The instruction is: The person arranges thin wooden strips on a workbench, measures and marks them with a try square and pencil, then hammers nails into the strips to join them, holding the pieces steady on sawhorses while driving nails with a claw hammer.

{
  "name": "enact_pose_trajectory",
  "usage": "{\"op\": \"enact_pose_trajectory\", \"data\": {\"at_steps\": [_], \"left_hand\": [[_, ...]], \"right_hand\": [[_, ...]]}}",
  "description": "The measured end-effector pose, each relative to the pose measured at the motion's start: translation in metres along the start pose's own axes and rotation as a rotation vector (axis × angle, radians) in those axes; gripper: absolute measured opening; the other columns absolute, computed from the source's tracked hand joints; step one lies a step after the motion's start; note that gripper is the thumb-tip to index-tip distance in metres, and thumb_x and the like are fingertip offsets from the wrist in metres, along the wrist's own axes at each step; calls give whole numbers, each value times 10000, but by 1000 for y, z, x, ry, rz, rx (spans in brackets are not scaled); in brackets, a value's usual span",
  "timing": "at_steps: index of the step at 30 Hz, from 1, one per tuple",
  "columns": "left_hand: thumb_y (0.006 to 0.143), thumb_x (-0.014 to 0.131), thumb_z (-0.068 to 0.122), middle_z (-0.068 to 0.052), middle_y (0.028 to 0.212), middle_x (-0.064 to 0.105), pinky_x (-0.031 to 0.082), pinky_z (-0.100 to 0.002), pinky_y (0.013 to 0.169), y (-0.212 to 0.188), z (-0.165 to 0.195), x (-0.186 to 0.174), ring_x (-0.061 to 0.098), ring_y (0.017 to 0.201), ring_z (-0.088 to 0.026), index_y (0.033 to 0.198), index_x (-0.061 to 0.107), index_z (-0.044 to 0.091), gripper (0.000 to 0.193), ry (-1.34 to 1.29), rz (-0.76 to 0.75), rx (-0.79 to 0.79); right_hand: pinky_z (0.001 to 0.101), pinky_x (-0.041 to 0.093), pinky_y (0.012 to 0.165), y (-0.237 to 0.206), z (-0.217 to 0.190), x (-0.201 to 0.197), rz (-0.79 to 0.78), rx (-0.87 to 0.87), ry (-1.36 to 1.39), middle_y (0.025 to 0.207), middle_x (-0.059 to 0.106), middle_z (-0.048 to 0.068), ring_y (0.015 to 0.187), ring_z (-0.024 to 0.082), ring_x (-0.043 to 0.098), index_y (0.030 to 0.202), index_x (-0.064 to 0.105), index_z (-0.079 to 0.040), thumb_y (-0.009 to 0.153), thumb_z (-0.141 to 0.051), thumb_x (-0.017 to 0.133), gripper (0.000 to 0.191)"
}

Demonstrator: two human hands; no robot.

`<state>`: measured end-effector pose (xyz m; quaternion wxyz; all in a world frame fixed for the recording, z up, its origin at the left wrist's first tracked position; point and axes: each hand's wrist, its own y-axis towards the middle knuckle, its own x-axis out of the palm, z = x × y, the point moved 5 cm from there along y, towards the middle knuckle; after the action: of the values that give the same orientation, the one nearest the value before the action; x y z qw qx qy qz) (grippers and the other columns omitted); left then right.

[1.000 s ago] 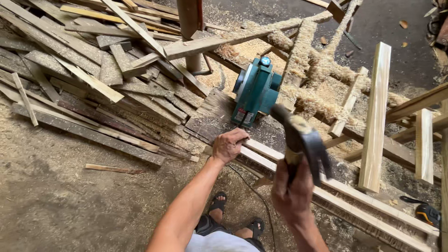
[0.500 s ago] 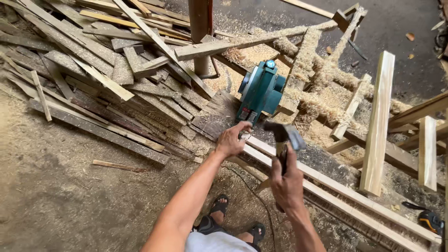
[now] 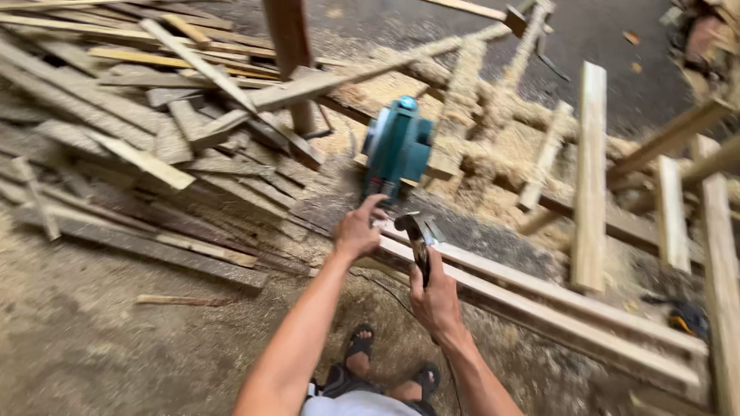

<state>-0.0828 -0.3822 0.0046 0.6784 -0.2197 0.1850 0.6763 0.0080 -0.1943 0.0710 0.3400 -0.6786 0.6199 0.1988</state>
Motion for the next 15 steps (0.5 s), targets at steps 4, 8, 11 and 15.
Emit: {"op": "enact_pose_trajectory", "data": {"at_steps": [4,8,11,15], "left_hand": [[822,639,76,-77,1093,739,598,-397,732,-15,28,4,736,920,-279,1351,551,238,560,16,314,204],[1009,535,217,-66,879,719,568,-402,574,-43,71,70,726,749,-251,1362,560,240,355,-259,56,42],[1052,291,482,-75,853,693,525,-434,466,-71,124,130,608,547,-284,1542,257,282,531,-498,-271,24],[1001,216,644,-93,949,729,572,-424,574,-99,172,169,719,713,-273,1566,94,243,703,-566,-351,78]], "right_hand": [[413,513,451,-22,44,-21,-58,193,112,668,649,66,506,200,604,1308,502,-138,1012,-267,525,323],[352,511,495,-37,77,-50,111,194,133,692,617,60,551,174,575,1095,567,-83,976,-277,673,250],[315,513,497,-49,101,-73,261,125,136,712,641,5,561,122,592,1046,563,-62,909,-244,724,279],[312,517,498,-65,129,-102,402,160,160,769,595,19,600,126,579,1044,550,-41,935,-168,715,234]]}}
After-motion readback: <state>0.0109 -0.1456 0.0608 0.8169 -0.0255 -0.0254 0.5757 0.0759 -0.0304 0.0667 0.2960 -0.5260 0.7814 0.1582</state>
